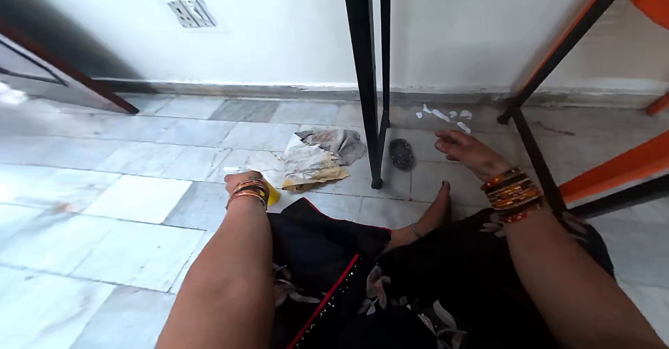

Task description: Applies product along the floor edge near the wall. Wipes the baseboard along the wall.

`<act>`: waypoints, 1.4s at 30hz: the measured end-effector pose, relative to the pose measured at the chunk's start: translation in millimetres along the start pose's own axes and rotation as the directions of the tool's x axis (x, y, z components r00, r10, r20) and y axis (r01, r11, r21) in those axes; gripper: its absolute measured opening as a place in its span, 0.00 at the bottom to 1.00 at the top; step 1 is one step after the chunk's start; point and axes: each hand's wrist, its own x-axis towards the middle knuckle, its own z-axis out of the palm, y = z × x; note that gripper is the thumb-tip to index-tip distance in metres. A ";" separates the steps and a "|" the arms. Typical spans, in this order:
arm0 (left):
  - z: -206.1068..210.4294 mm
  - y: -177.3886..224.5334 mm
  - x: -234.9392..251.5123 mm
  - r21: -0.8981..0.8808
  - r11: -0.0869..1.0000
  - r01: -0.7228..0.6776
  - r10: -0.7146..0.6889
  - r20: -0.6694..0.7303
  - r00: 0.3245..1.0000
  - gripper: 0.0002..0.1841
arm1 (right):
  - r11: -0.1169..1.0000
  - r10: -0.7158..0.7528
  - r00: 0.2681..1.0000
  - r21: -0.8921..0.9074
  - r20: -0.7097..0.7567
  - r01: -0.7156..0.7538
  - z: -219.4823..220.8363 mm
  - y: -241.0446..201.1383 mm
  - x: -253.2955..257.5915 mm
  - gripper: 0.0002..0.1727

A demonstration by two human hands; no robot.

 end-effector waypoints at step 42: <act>141.6 71.7 -158.1 0.606 0.029 -0.795 0.165 0.782 0.601 0.58 | 0.648 0.134 0.866 -0.619 -0.483 -0.445 -108.8 217.0 210.0 0.48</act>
